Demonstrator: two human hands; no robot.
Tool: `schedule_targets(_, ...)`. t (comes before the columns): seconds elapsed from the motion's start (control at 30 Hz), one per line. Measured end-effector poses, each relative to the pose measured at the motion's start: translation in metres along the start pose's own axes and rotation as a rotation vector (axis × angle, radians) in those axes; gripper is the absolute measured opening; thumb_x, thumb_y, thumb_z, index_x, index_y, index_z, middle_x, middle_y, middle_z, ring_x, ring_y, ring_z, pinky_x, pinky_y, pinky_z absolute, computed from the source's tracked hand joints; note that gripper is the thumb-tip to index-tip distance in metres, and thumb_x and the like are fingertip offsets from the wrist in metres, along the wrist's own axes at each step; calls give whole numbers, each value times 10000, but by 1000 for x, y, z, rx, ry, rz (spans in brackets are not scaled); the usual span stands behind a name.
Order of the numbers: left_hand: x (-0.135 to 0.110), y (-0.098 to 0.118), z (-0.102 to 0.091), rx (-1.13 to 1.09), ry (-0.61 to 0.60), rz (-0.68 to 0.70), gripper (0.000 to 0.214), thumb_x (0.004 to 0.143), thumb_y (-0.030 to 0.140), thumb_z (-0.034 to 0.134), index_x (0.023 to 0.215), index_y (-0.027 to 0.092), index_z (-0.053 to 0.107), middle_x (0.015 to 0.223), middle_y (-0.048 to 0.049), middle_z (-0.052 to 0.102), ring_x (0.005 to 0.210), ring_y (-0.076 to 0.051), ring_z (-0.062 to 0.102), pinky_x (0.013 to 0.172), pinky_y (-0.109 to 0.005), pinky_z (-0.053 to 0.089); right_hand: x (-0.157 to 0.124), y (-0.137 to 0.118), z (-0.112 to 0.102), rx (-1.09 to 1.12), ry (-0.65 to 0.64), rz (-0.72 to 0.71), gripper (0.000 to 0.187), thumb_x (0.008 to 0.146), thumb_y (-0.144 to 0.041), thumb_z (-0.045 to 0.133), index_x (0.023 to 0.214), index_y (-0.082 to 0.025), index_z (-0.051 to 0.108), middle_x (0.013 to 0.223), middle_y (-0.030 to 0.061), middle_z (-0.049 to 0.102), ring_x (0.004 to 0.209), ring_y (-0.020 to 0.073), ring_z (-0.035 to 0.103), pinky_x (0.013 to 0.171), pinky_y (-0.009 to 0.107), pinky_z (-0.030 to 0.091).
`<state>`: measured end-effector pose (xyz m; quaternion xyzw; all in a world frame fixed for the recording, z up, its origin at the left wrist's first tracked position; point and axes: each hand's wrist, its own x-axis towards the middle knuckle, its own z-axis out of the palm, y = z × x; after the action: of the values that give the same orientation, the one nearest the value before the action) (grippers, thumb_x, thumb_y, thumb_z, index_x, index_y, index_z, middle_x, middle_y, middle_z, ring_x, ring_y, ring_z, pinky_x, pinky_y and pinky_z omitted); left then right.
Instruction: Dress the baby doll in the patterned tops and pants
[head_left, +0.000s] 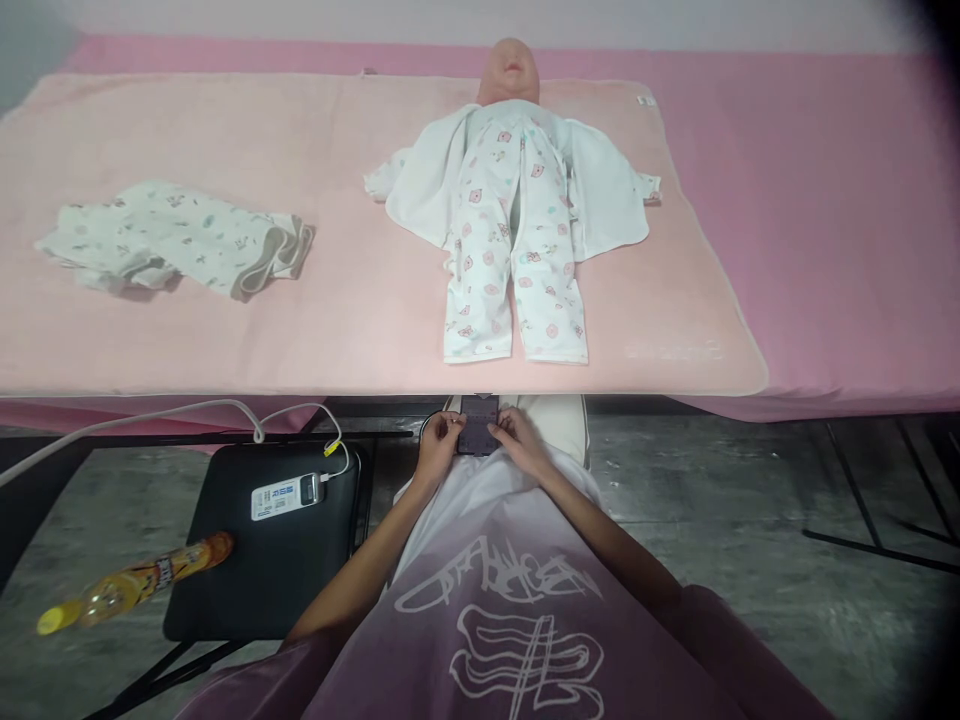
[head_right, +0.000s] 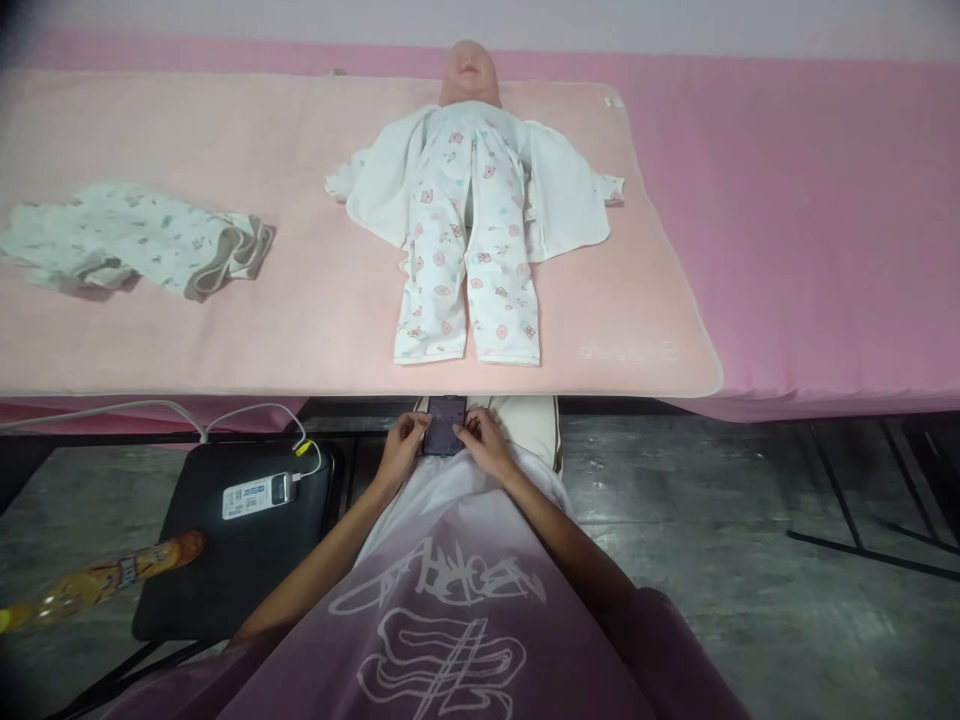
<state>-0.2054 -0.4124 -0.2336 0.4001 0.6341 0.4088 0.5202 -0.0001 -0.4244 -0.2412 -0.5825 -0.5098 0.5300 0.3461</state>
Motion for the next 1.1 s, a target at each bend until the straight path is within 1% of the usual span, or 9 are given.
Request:
schedule_targets(0.1, 0, -1, 0, -17, -9, 24, 326, 864, 520, 760, 902, 196, 753, 968, -72, 743, 965, -236, 679, 923, -338, 524, -2, 2, -3, 35, -39, 0, 281, 910, -511, 694, 993, -268, 580, 959, 17, 610, 866, 220, 596, 814, 363, 493)
schedule_targets(0.2, 0, -3, -1, -24, -14, 24, 310, 872, 507, 755, 904, 200, 743, 1009, -83, 753, 1015, -250, 691, 974, -358, 527, -1, 0, -2, 28, -25, 8, 296, 898, -518, 715, 984, -267, 584, 948, 15, 614, 863, 220, 601, 804, 360, 495)
schedule_targets(0.4, 2, -4, -1, -7, -13, 44, 297, 856, 501, 767, 886, 207, 731, 958, -66, 743, 978, -246, 687, 968, -363, 534, 3, -12, 6, -124, 86, 36, 378, 918, -568, 717, 829, -268, 505, 854, 7, 589, 834, 221, 579, 752, 349, 460)
schedule_targets(0.5, 2, -4, -1, -6, -8, 51, 286, 857, 491, 755, 889, 207, 737, 952, -63, 740, 967, -242, 684, 961, -358, 526, 5, -14, 10, -165, 111, 48, 387, 927, -557, 708, 814, -271, 473, 818, -4, 571, 818, 216, 568, 731, 340, 442)
schedule_targets(0.63, 1, -4, -1, -9, -4, 58, 275, 859, 477, 757, 891, 204, 746, 947, -64, 741, 961, -238, 680, 956, -352, 522, 6, -12, 13, -148, 124, 47, 395, 931, -574, 699, 819, -273, 468, 795, -15, 548, 795, 211, 554, 726, 337, 434)
schedule_targets(0.73, 0, -3, -1, -17, -15, 43, 294, 878, 494, 759, 901, 201, 742, 962, -69, 746, 974, -237, 688, 958, -350, 528, 5, -13, 11, -131, 116, 40, 411, 945, -599, 682, 810, -270, 477, 802, -9, 556, 790, 209, 556, 750, 343, 450)
schedule_targets(0.87, 1, -4, -3, -21, -17, 32, 309, 877, 511, 772, 883, 204, 741, 967, -70, 750, 1002, -242, 693, 984, -352, 528, 2, -14, 5, -75, 80, 10, 386, 985, -610, 600, 835, -264, 521, 852, 9, 594, 819, 215, 571, 804, 353, 479)
schedule_targets(1.0, 2, -8, -2, -46, 2, 27, 317, 854, 521, 780, 885, 207, 744, 987, -71, 760, 1022, -251, 691, 1004, -364, 519, -2, -10, -1, -19, 23, 12, 312, 970, -567, 618, 911, -263, 580, 882, 13, 602, 845, 224, 578, 820, 356, 481)
schedule_targets(1.1, 3, -10, -2, -58, 8, 14, 342, 843, 542, 783, 899, 207, 743, 973, -65, 745, 1000, -245, 681, 984, -356, 519, -3, -9, -2, 2, 23, 13, 293, 957, -547, 639, 918, -261, 591, 897, 16, 608, 846, 225, 587, 820, 356, 482)
